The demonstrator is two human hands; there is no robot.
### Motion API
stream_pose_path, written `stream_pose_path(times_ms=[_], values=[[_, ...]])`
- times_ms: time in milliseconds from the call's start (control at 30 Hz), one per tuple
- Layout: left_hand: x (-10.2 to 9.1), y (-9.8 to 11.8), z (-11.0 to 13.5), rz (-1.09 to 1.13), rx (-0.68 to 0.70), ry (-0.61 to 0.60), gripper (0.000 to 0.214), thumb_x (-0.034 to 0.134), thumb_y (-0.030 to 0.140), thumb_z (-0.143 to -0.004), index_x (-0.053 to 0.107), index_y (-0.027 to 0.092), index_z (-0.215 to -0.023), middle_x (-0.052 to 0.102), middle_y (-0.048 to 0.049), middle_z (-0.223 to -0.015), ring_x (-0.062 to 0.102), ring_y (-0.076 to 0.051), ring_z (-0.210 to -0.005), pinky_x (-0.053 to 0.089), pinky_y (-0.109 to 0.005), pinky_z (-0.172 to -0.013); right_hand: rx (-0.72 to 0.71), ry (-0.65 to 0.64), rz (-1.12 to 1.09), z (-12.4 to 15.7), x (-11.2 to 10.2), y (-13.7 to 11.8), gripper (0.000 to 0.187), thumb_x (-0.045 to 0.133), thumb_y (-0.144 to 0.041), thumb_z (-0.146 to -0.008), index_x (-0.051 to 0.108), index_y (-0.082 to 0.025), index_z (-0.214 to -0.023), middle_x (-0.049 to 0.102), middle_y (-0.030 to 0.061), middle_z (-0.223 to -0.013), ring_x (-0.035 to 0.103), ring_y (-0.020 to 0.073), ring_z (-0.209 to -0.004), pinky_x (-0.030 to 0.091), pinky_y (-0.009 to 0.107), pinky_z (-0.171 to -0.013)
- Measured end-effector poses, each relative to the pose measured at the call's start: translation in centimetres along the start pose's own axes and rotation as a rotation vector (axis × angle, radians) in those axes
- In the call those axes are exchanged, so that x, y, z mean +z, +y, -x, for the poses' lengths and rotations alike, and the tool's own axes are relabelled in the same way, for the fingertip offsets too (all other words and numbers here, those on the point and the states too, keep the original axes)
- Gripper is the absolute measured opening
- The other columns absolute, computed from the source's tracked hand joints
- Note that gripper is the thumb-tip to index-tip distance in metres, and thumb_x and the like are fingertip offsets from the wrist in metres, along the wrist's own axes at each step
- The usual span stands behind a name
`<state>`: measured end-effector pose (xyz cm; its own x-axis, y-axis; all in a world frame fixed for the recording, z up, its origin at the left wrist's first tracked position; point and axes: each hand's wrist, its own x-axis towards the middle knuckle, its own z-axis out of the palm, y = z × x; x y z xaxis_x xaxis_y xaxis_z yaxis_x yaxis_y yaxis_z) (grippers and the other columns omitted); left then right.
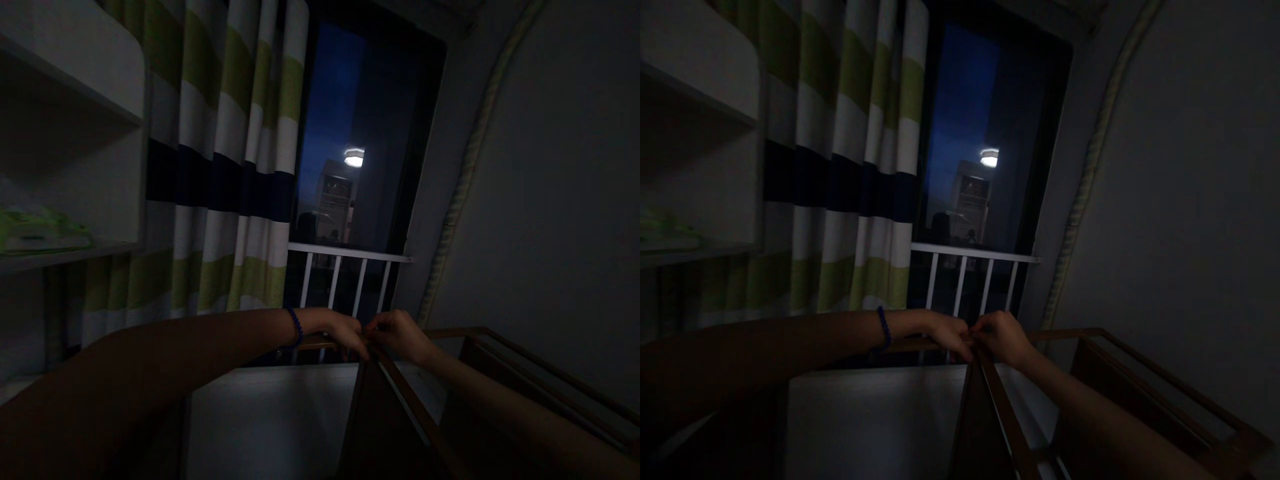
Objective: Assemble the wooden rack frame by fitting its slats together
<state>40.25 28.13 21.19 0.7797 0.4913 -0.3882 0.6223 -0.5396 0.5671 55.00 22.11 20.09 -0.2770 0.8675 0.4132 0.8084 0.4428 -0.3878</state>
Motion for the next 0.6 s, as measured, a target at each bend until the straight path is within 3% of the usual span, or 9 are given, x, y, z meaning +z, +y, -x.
stream_pose_path(times_ms=[333, 600], values=[[0.2, -0.8, -0.4, -0.027, 0.079, 0.021, 0.018, 0.052, 0.033, -0.070, 0.056, 0.015, -0.074, 0.055, 0.0019, -0.067, 0.052, -0.010, -0.054, 0.044, -0.023, -0.055, -0.013, 0.001, 0.130, 0.5, -0.6, -0.6, 0.017, 0.053, -0.017, -0.074, 0.068, -0.020, -0.082, 0.067, 0.0024, -0.086, 0.061, 0.0179, -0.079, 0.045, 0.026, -0.069], [1.0, -0.5, -0.4, -0.151, 0.086, 0.223, 0.016, 0.053, 0.030, -0.068, 0.057, 0.014, -0.066, 0.054, 0.0025, -0.059, 0.052, -0.011, -0.057, 0.039, -0.020, -0.052, -0.020, 0.002, 0.177, 0.3, -0.4, -0.7, 0.019, 0.051, -0.016, -0.076, 0.068, -0.022, -0.083, 0.067, 0.0011, -0.087, 0.061, 0.0176, -0.081, 0.044, 0.025, -0.070]])
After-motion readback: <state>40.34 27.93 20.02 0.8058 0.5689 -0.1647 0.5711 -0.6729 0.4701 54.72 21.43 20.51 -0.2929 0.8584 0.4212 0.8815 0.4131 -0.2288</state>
